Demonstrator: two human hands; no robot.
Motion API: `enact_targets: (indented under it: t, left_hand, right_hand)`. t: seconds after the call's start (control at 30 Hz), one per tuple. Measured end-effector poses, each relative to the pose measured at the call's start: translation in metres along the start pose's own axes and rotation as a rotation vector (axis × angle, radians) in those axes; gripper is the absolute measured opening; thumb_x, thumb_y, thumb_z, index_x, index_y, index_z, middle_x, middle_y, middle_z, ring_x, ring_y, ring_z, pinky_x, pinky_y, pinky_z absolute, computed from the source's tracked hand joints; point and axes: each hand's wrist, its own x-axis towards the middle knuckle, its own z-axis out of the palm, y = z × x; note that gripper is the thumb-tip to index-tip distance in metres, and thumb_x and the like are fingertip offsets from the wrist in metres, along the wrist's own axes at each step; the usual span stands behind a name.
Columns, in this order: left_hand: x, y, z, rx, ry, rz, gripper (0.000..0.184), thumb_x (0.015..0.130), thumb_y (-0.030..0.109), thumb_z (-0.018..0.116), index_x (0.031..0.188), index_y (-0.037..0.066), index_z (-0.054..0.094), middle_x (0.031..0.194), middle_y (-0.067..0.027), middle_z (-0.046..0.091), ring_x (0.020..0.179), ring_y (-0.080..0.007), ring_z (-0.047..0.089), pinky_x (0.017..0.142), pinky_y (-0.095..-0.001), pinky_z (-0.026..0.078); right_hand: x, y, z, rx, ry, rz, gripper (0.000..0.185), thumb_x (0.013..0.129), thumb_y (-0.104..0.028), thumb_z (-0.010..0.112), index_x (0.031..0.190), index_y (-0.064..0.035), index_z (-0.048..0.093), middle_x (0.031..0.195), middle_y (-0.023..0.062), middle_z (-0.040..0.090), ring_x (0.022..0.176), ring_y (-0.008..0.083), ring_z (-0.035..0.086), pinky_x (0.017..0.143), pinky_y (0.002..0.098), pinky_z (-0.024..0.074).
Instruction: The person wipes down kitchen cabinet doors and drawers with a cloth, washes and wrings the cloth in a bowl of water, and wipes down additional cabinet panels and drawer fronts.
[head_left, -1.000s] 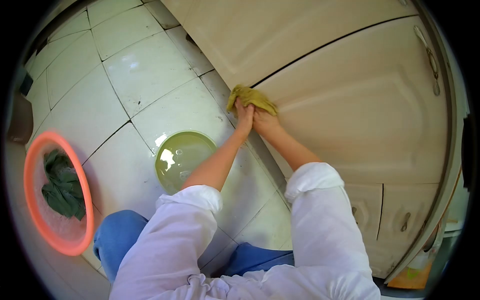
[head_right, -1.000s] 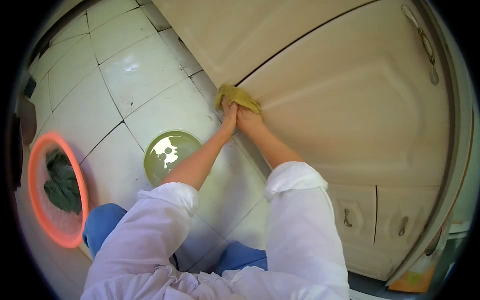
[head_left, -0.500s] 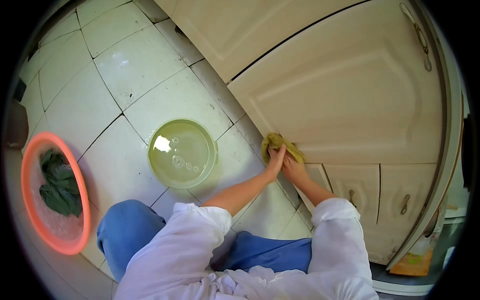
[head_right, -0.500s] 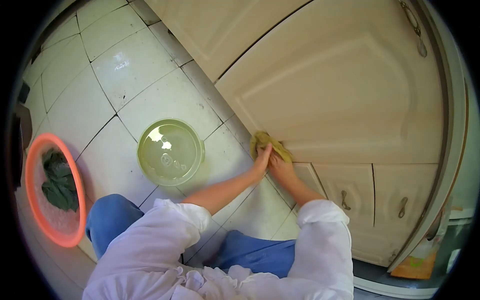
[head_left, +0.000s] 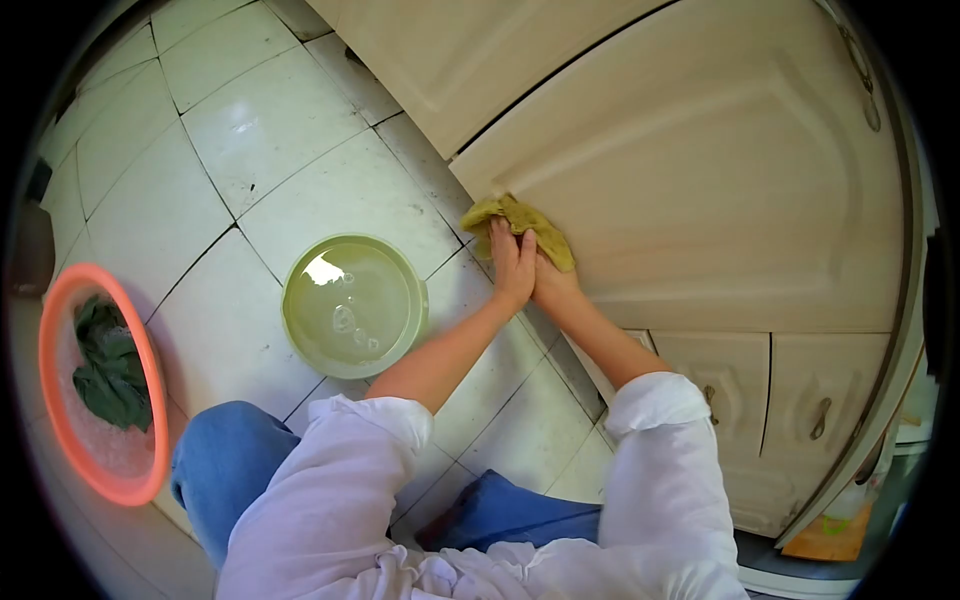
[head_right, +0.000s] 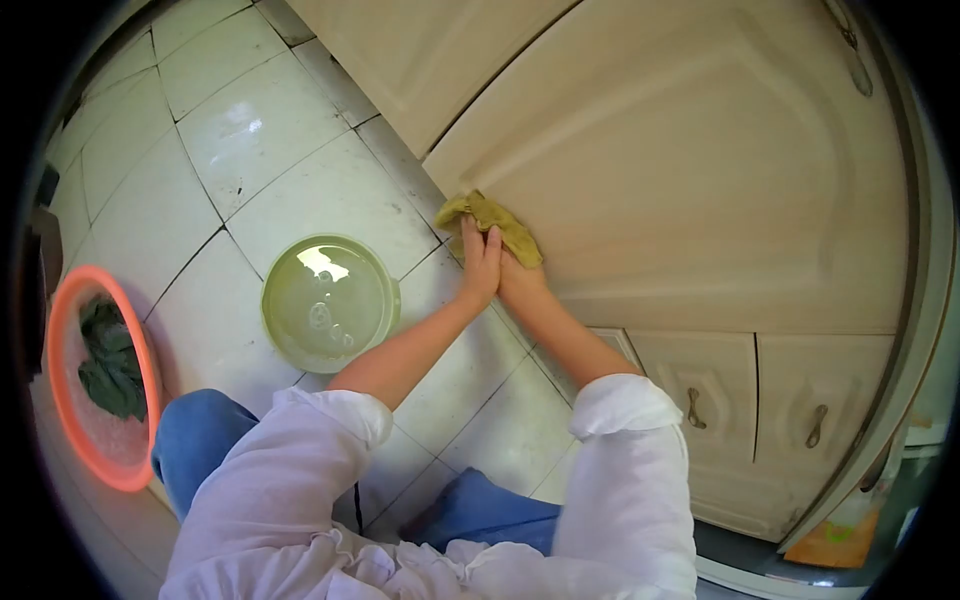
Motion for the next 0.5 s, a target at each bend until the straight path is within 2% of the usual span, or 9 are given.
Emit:
enact_targets:
  t: [0.13, 0.2, 0.23, 0.3, 0.33, 0.4, 0.43, 0.5]
  left_hand:
    - [0.002, 0.01, -0.007, 0.082, 0.003, -0.029, 0.062, 0.095, 0.034, 0.044, 0.136, -0.01, 0.028, 0.143, -0.0315, 0.023, 0.135, -0.0439, 0.021, 0.112, -0.0468, 0.013]
    - [0.023, 0.012, -0.023, 0.198, -0.003, 0.101, 0.06, 0.094, 0.035, 0.045, 0.131, -0.012, 0.035, 0.137, -0.0326, 0.033, 0.13, -0.0456, 0.028, 0.11, -0.0476, 0.018]
    - [0.024, 0.014, -0.028, 0.2, 0.002, 0.102, 0.06, 0.094, 0.035, 0.045, 0.131, -0.012, 0.035, 0.137, -0.0326, 0.033, 0.13, -0.0456, 0.028, 0.11, -0.0476, 0.018]
    - [0.021, 0.018, -0.041, 0.344, -0.109, 0.186, 0.062, 0.092, 0.039, 0.048, 0.127, -0.011, 0.04, 0.133, -0.0311, 0.04, 0.128, -0.0449, 0.032, 0.108, -0.0491, 0.022]
    - [0.017, 0.014, -0.044, 0.348, -0.107, 0.189, 0.062, 0.092, 0.039, 0.048, 0.127, -0.011, 0.04, 0.133, -0.0311, 0.04, 0.128, -0.0449, 0.032, 0.108, -0.0491, 0.022]
    - [0.002, 0.009, -0.049, 0.544, -0.241, 0.432, 0.062, 0.089, 0.041, 0.05, 0.124, -0.01, 0.043, 0.13, -0.0282, 0.043, 0.124, -0.043, 0.036, 0.105, -0.0504, 0.025]
    - [0.001, 0.009, -0.051, 0.541, -0.238, 0.435, 0.062, 0.089, 0.041, 0.05, 0.124, -0.01, 0.043, 0.13, -0.0282, 0.043, 0.124, -0.043, 0.036, 0.105, -0.0504, 0.025]
    - [0.0, 0.009, -0.056, 0.733, -0.307, 0.575, 0.065, 0.084, 0.038, 0.057, 0.125, -0.01, 0.04, 0.13, -0.0277, 0.042, 0.121, -0.0437, 0.038, 0.1, -0.0498, 0.031]
  right_hand:
    - [0.005, -0.003, -0.005, -0.026, -0.004, -0.092, 0.043, 0.092, -0.016, 0.044, 0.133, -0.004, 0.043, 0.133, 0.0124, 0.048, 0.122, 0.027, 0.046, 0.101, 0.0358, 0.0362]
    - [0.015, -0.003, 0.017, -0.359, -0.08, -0.085, 0.046, 0.091, -0.016, 0.045, 0.134, -0.0031, 0.041, 0.135, 0.0148, 0.044, 0.125, 0.0286, 0.041, 0.104, 0.0364, 0.0323]
    - [0.015, -0.002, 0.022, -0.357, -0.079, -0.09, 0.046, 0.091, -0.016, 0.045, 0.134, -0.0031, 0.041, 0.135, 0.0148, 0.044, 0.125, 0.0286, 0.041, 0.104, 0.0364, 0.0323]
    - [0.011, 0.0, 0.03, 0.036, -0.068, -0.033, 0.049, 0.09, -0.017, 0.045, 0.136, -0.002, 0.037, 0.138, 0.0164, 0.04, 0.128, 0.0302, 0.037, 0.106, 0.0379, 0.0292]
    - [0.003, 0.001, 0.027, 0.039, -0.065, -0.035, 0.049, 0.09, -0.017, 0.045, 0.136, -0.002, 0.037, 0.138, 0.0164, 0.04, 0.128, 0.0302, 0.037, 0.106, 0.0379, 0.0292]
    - [-0.031, -0.001, 0.016, -0.161, -0.154, -0.085, 0.051, 0.089, -0.02, 0.044, 0.136, -0.001, 0.035, 0.138, 0.0175, 0.04, 0.129, 0.0311, 0.036, 0.107, 0.0417, 0.0287]
    - [-0.039, -0.007, 0.008, -0.165, -0.152, -0.088, 0.051, 0.089, -0.02, 0.044, 0.136, -0.001, 0.035, 0.138, 0.0175, 0.04, 0.129, 0.0311, 0.036, 0.107, 0.0417, 0.0287]
    - [-0.052, -0.015, -0.005, -0.147, -0.174, 0.09, 0.052, 0.086, -0.015, 0.046, 0.134, 0.0021, 0.037, 0.133, 0.0221, 0.043, 0.124, 0.0356, 0.04, 0.106, 0.0446, 0.0295]
